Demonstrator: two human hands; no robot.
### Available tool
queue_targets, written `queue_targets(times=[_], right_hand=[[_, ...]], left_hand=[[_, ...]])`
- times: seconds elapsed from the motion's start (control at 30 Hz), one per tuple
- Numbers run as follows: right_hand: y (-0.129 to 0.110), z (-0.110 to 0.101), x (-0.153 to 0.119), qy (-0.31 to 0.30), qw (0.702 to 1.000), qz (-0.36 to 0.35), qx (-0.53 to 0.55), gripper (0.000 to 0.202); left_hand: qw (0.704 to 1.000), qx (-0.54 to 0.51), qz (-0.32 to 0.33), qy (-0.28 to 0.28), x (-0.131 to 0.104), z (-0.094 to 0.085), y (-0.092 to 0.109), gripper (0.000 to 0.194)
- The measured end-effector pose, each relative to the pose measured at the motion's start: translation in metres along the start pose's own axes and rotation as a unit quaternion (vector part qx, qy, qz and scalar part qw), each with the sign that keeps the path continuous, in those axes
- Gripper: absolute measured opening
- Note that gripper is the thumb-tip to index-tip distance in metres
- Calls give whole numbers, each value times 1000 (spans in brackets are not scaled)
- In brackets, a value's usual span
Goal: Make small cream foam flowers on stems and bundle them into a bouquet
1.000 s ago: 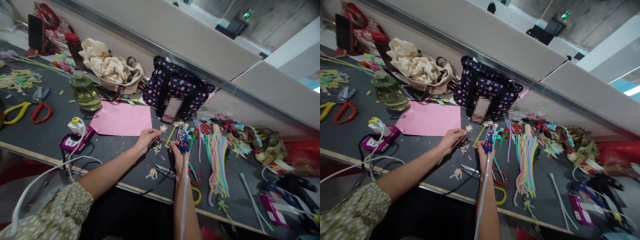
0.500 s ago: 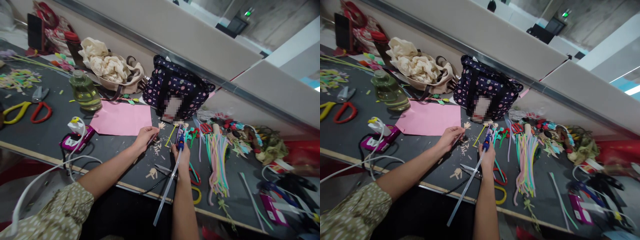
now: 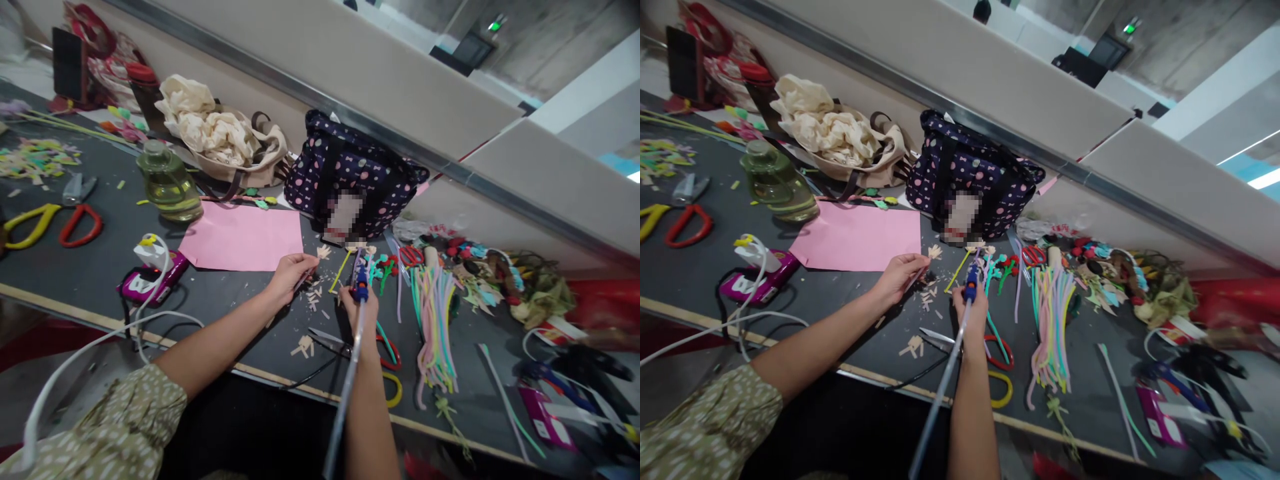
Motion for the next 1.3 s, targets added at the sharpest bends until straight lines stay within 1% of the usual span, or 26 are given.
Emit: queue_targets(times=[0.07, 0.1, 0.17, 0.27, 0.4, 0.6, 0.73, 0.87, 1.07, 1.2, 1.3], right_hand=[[-4, 0, -3, -15, 988, 20, 153, 26], [-7, 1, -5, -26, 978, 31, 206, 26], [-13, 4, -8, -47, 963, 45, 263, 28], [-18, 4, -11, -52, 951, 44, 301, 27], [-20, 3, -13, -40, 948, 24, 314, 21], [-18, 1, -14, -7, 941, 22, 339, 20], [-24, -3, -15, 27, 942, -8, 335, 20], [-28, -5, -16, 56, 948, -18, 312, 20], [-25, -2, -17, 72, 950, -21, 304, 25], [-25, 0, -18, 86, 954, -27, 285, 25], [-27, 1, -19, 94, 956, -37, 275, 23]], left_hand=[[1000, 10, -5, -1, -2, 2, -1, 23], [1000, 14, -9, -4, -3, 3, -2, 23], [1000, 20, -19, -14, -4, 5, -5, 23], [998, 31, -33, -39, -6, 8, -9, 22], [995, 57, -61, -61, -7, 9, -15, 19], [986, 91, -87, -106, -9, 12, -23, 16], [980, 103, -104, -133, -12, 14, -26, 15], [977, 116, -114, -139, -15, 17, -23, 12], [975, 136, -85, -152, -14, 17, -25, 10], [971, 144, -96, -166, -14, 16, -31, 12], [967, 142, -116, -176, -17, 17, -32, 13]])
Point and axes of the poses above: each hand's wrist, its own x-axis towards the middle knuckle, its own z-axis out of the palm, y = z × x, the point moved 4 cm from there along x, towards the middle knuckle, and after that the axes turned 8 degrees about z, right-handed, at the moved point
